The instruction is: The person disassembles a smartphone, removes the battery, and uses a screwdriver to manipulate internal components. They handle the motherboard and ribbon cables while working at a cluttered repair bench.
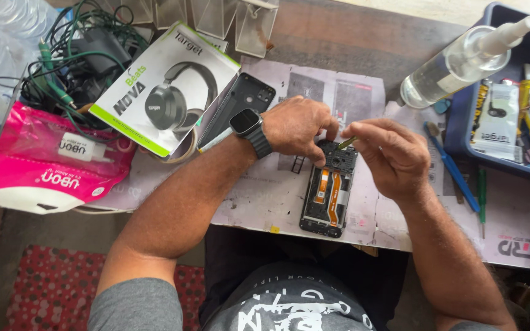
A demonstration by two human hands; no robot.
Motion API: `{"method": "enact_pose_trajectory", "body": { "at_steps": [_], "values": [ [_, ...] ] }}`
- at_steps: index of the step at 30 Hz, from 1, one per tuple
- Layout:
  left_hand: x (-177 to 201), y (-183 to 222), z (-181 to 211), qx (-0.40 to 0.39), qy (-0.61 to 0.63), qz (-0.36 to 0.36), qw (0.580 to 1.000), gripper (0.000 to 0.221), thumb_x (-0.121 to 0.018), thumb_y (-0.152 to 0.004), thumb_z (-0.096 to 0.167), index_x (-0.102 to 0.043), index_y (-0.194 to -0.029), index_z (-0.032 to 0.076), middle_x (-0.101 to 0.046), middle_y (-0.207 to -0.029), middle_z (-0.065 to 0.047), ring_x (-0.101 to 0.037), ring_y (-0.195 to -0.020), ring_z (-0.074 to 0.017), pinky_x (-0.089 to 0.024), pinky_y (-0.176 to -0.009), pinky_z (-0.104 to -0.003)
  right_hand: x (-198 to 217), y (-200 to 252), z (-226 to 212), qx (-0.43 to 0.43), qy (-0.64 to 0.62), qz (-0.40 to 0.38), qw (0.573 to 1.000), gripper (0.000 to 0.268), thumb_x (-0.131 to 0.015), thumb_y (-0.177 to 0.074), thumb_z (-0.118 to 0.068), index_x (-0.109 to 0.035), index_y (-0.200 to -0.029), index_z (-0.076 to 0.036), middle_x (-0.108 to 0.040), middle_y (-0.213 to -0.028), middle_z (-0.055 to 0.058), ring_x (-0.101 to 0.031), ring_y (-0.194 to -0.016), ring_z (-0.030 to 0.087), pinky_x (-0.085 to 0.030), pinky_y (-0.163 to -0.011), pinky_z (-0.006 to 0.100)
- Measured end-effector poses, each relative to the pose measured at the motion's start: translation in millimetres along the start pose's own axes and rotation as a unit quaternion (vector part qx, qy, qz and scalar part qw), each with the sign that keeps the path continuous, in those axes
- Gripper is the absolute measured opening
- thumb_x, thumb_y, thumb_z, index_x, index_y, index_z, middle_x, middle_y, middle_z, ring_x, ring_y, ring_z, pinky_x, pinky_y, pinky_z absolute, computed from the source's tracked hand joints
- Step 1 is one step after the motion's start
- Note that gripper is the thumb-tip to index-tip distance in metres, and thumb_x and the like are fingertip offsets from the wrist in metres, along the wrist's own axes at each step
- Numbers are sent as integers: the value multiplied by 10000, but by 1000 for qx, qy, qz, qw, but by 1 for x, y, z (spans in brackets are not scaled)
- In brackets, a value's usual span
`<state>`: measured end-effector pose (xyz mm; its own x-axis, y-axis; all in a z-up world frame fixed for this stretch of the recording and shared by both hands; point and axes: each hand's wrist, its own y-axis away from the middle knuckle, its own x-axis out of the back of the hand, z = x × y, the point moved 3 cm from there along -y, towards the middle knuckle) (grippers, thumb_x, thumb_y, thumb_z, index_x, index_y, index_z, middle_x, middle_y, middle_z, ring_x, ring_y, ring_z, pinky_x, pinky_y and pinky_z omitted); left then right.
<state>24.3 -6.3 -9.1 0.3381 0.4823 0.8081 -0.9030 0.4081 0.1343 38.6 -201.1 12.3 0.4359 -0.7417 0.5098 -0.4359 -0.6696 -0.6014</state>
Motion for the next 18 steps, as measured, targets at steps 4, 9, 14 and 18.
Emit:
{"method": "enact_pose_trajectory", "body": {
  "at_steps": [4, 9, 14, 18],
  "values": [
    [0, -2, 0, -16, -21, 10, 1000, 464, -929, -645, 391, -759, -1016, 172, -696, -1033, -68, -678, -981, -271, -543, -841, -424, 2, -1, -1, -1, 9, -13, 1000, 260, -748, -992, 8, -691, -1235, -65, -717, -1077, 124, -725, -915, 190, -600, -759, 256],
    [-8, -4, -4, -3, -15, 9, 1000, 462, -933, -644, 380, -767, -1028, 183, -697, -1017, -54, -677, -963, -243, -550, -837, -414, 5, 4, 7, 6, 18, -13, 1000, 259, -771, -1004, -5, -691, -1242, -70, -728, -1109, 121, -729, -923, 185, -597, -751, 251],
    [-7, -3, -1, -3, -11, 17, 1000, 490, -937, -634, 403, -767, -1038, 184, -700, -976, -47, -678, -934, -225, -547, -815, -409, 5, 3, 5, 13, -13, -23, 1000, 240, -715, -1063, -22, -658, -1288, -84, -712, -1163, 125, -724, -1061, 198, -625, -803, 277],
    [-7, -2, -1, 15, -1, 14, 1000, 474, -932, -638, 399, -768, -1030, 188, -697, -982, -40, -688, -915, -213, -566, -782, -393, 5, 1, 4, 11, 19, -18, 1000, 232, -758, -1019, -32, -699, -1227, -116, -725, -1080, 101, -723, -917, 141, -599, -713, 247]
  ]
}}
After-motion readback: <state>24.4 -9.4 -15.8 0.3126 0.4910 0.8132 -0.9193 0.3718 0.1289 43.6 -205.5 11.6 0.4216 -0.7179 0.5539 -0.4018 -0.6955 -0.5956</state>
